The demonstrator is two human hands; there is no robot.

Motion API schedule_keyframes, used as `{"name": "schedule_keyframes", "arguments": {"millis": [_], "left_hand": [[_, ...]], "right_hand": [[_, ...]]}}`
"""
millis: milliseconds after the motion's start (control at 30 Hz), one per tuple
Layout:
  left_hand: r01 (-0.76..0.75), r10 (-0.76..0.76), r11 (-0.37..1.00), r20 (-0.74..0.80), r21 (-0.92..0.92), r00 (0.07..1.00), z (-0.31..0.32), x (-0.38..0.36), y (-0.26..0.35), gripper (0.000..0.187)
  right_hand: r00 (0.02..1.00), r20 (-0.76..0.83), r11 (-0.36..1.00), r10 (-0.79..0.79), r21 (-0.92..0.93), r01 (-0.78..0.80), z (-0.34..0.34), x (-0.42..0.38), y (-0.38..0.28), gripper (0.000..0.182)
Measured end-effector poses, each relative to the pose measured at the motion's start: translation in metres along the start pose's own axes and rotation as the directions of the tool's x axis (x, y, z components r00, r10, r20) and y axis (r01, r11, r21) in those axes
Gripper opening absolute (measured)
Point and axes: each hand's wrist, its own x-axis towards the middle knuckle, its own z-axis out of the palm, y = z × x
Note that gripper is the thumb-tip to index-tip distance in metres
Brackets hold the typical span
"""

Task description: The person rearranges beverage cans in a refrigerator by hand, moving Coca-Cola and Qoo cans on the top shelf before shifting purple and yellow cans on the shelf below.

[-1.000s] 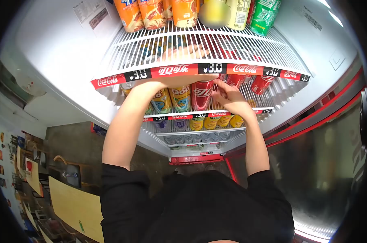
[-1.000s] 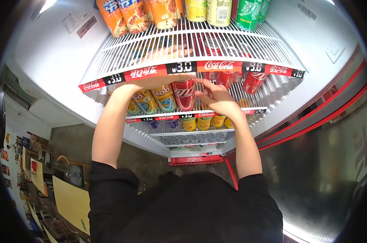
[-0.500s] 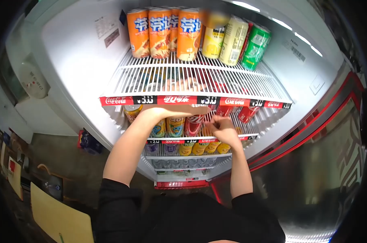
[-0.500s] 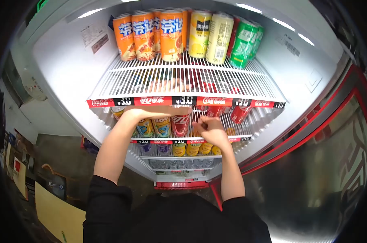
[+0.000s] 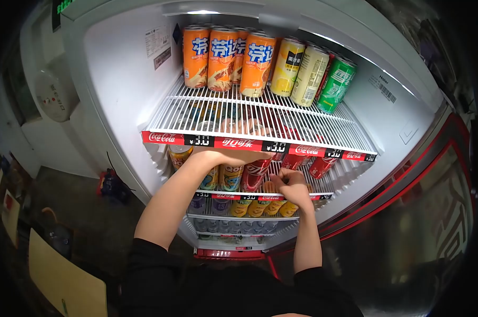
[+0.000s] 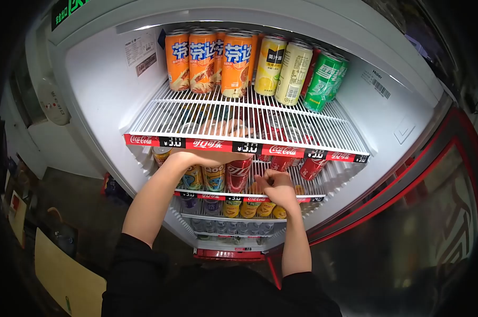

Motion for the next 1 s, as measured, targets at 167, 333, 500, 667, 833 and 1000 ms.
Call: {"name": "schedule_keyframes", "arguments": {"millis": [167,333,500,667,833,1000], "left_hand": [[0.000,0.000,1.000,-0.014,0.011,1.000,0.005,0.001,-0.003,0.086],[-0.012,0.014,1.000,-0.052,0.028,0.999,0.014,0.005,-0.005,0.087],[-0.020,0.022,0.999,-0.070,0.039,0.997,0.013,0.008,-0.003,0.088],[0.042,-0.046,0.996,0.046,0.080,0.998,-0.003,0.007,0.006,0.080],[0.000,0.001,1.000,0.034,-0.024,0.999,0.013,0.013,-0.008,0.090],[0.041,-0.041,0.999,0.060,0.009,0.997,0.010,0.012,-0.003,0.095]], "right_hand": [[0.970,-0.241,0.998,0.039,0.062,-0.025,0.008,0.004,0.015,0.039],[0.822,-0.554,0.972,0.129,0.235,0.005,0.006,0.007,0.031,0.034],[0.759,-0.641,0.975,0.117,0.219,0.035,0.006,0.008,0.017,0.035],[0.746,-0.650,0.975,0.147,0.220,0.000,0.005,0.008,0.007,0.045],[0.805,-0.577,0.976,0.137,0.216,-0.012,0.005,0.009,0.011,0.053],[0.832,-0.537,0.990,0.137,0.113,-0.090,0.003,0.011,0.022,0.053]]}}
